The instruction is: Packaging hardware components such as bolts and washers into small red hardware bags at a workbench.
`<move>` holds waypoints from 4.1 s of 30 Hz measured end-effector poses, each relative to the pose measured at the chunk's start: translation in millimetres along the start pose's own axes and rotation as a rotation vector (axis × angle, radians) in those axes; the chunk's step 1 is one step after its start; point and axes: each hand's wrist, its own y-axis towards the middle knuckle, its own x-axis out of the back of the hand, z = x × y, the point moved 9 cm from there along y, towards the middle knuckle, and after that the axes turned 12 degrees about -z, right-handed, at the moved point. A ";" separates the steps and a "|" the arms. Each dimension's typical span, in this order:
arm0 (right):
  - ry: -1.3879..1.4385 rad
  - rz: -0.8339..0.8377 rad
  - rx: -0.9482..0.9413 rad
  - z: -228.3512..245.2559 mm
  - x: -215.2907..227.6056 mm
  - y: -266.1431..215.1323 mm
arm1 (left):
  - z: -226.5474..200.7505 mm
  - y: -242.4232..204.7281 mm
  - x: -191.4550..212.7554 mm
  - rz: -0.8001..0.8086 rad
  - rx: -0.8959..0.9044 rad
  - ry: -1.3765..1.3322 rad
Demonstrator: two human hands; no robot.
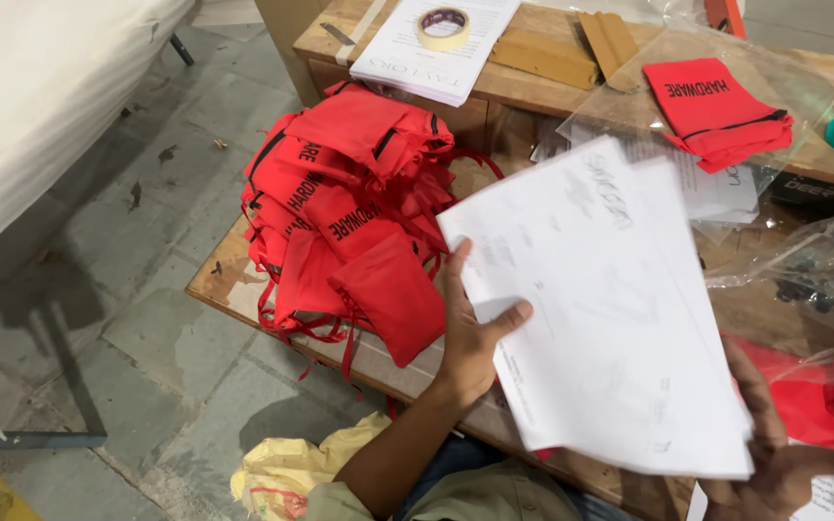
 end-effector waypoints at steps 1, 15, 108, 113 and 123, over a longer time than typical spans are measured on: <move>0.448 0.317 -0.075 15.4 -52.5 -22.3 | -4.4 0.6 6.7 -0.128 -0.035 -0.055; -0.791 -0.422 0.802 67.5 69.0 -4.2 | -43.5 44.7 8.3 0.021 -0.545 0.349; -1.343 -0.014 1.121 14.0 -78.8 2.6 | 56.4 -22.8 -94.1 0.265 -0.331 0.443; -1.414 -0.146 1.336 55.6 -74.3 -4.7 | 55.2 6.3 -86.3 0.147 -0.444 0.540; -1.631 0.131 1.183 80.0 -110.3 30.3 | 65.4 33.9 -95.1 0.200 -0.615 0.311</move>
